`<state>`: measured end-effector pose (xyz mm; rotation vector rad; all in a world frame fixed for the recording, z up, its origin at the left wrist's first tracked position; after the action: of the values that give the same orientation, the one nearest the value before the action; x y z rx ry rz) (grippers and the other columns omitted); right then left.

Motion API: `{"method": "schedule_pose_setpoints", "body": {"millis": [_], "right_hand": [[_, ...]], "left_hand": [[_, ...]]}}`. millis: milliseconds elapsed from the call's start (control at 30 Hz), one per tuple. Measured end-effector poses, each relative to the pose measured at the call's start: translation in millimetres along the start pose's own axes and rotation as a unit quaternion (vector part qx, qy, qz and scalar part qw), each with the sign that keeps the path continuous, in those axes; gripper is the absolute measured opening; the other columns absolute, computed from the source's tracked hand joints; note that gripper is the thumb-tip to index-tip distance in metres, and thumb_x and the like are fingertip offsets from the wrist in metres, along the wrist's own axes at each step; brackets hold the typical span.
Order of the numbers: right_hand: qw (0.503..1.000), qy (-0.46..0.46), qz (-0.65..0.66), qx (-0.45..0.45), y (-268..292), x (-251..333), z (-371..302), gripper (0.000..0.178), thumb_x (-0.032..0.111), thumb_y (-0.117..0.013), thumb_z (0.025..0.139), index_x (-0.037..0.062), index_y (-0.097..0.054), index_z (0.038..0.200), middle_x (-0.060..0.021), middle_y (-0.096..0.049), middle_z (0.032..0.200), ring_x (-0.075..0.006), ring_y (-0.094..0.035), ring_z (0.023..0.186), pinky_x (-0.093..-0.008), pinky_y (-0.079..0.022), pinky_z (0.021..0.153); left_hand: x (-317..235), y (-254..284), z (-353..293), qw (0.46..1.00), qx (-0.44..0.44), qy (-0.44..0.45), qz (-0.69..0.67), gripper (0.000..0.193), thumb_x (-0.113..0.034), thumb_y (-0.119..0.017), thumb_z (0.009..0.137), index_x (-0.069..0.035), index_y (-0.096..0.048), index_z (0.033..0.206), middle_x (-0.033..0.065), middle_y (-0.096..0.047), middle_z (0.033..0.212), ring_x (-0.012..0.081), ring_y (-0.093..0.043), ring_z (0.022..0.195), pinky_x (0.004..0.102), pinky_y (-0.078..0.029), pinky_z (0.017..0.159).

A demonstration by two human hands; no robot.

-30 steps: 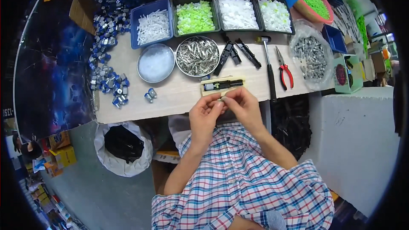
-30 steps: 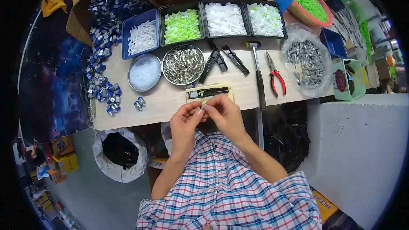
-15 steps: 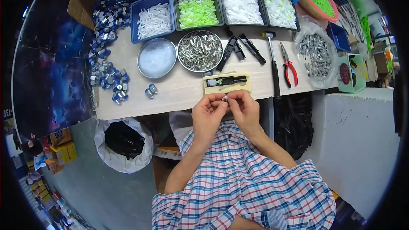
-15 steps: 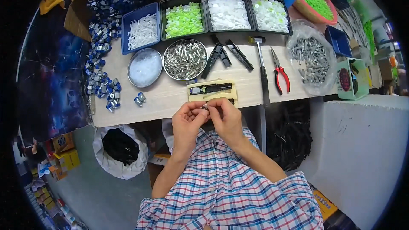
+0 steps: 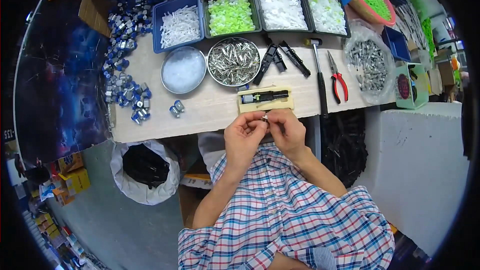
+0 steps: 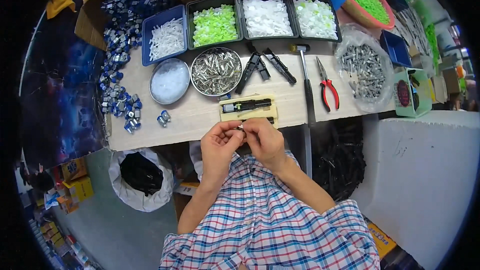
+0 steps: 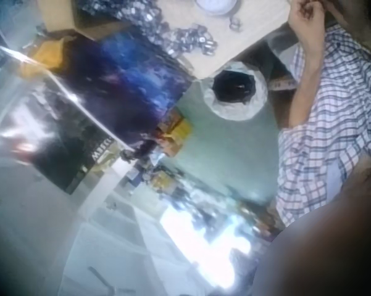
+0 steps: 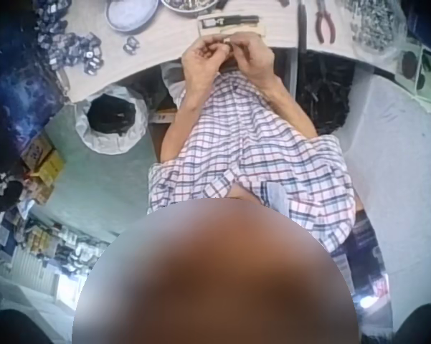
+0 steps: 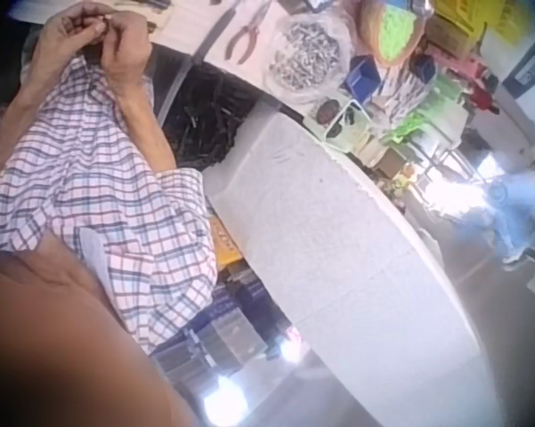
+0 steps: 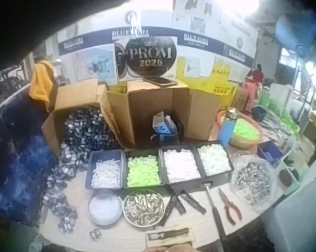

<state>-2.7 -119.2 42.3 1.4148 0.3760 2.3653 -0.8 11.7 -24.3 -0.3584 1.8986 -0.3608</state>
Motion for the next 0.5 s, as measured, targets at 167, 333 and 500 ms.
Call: {"method": "schedule_pose_setpoints", "body": {"millis": [167, 333, 500], "right_hand": [[0.996, -0.076, 0.045, -0.004, -1.7, -11.8, -0.6, 0.016, -0.010, -0.065, 0.087, -0.0001, -0.061, 0.100, -0.0152, -0.067, 0.094, -0.0223, -0.071, 0.076, -0.0290, -0.058, 0.062], [1.000, 0.013, -0.018, 0.016, 0.5, 2.9, 5.3, 0.019, -0.010, -0.067, 0.084, 0.0004, -0.061, 0.099, -0.0150, -0.067, 0.092, -0.0280, -0.071, 0.078, -0.0331, -0.057, 0.063], [0.998, 0.041, -0.002, 0.047, 0.2, 0.6, 9.7, 0.021, -0.010, -0.067, 0.081, 0.0005, -0.061, 0.098, -0.0144, -0.067, 0.091, -0.0337, -0.069, 0.078, -0.0382, -0.056, 0.066]], "left_hand": [[0.9, 0.9, 2.3, 1.000, -0.004, 0.008, 0.003, 0.023, 0.003, -0.066, 0.092, 0.007, -0.064, 0.115, 0.0069, -0.070, 0.092, 0.0105, -0.069, 0.082, 0.0223, -0.058, 0.078], [-1.2, 1.6, 3.5, 1.000, -0.003, -0.003, 0.013, 0.021, 0.003, -0.066, 0.092, 0.007, -0.065, 0.113, 0.0073, -0.071, 0.093, 0.0105, -0.068, 0.080, 0.0222, -0.057, 0.076], [-2.0, 7.0, 3.4, 0.999, -0.023, -0.021, 0.037, 0.018, -0.001, -0.070, 0.092, 0.004, -0.066, 0.109, 0.0083, -0.071, 0.091, 0.0135, -0.069, 0.078, 0.0231, -0.055, 0.071]]}}
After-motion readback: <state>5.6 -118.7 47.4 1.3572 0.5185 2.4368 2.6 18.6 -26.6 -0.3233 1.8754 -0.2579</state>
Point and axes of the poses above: each hand's wrist, its own z-axis towards the middle knuckle, its own y-axis out of the back of the hand, x = y × z, the point moved 10 cm from there along z, towards the middle knuckle
